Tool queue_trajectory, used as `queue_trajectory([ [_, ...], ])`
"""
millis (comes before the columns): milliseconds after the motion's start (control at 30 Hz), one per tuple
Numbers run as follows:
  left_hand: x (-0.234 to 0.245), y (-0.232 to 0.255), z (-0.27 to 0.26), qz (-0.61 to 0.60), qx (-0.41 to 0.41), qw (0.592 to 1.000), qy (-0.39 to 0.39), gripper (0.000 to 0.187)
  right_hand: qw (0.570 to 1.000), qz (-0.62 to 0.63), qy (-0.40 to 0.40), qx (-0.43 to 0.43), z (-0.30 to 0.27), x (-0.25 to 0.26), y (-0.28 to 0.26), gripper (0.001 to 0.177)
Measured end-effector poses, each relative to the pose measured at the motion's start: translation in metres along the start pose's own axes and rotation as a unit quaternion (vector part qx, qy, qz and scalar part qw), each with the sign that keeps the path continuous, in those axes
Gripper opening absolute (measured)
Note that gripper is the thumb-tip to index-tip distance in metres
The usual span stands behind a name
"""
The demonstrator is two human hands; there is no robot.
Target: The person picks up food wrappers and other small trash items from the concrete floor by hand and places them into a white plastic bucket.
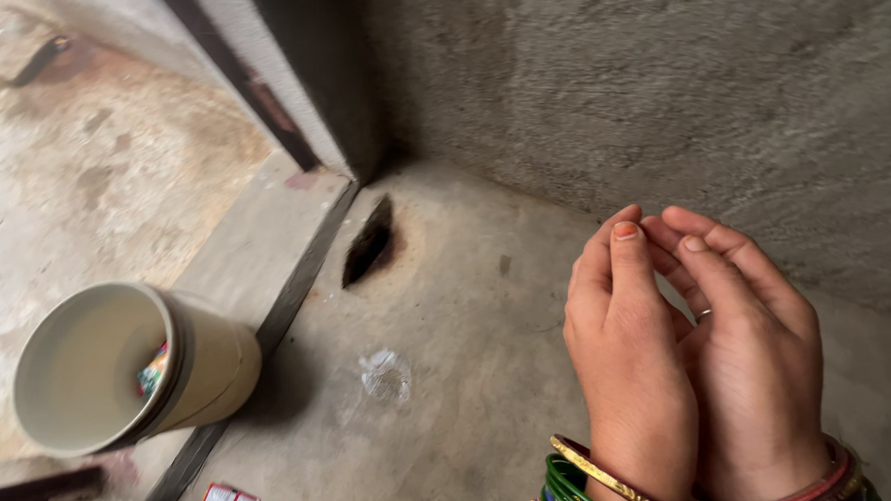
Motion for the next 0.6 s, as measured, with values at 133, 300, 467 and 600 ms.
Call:
queue_trajectory([
  [133,-0.021,-0.015,0.005,0.011,-0.035,0.998,-0.042,0.047,0.999,0.000,0.036,0.004,0.011,0.018,-0.006,0.029],
  [300,-0.047,-0.025,0.005,0.039,0.040,0.996,-0.064,0.050,0.996,0.026,0.078,0.020,0.021,0.043,-0.011,0.030],
  [467,-0.066,-0.034,0.001,0.051,0.074,0.991,-0.101,0.047,0.992,0.022,0.120,0.038,0.023,0.062,-0.017,0.030],
  [600,-0.077,-0.041,-0.004,0.032,-0.039,0.987,-0.152,0.046,0.987,0.003,0.161,0.029,0.021,0.079,-0.018,0.030],
])
Point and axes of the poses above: each hand's wrist, its own z-axis towards the middle knuckle, its own x-axis out of the back of the hand, y = z × x, the point moved 3 cm from there along z, towards the middle knuckle, and after that the axes turned 1 degree about -z, right-handed, at the moved point
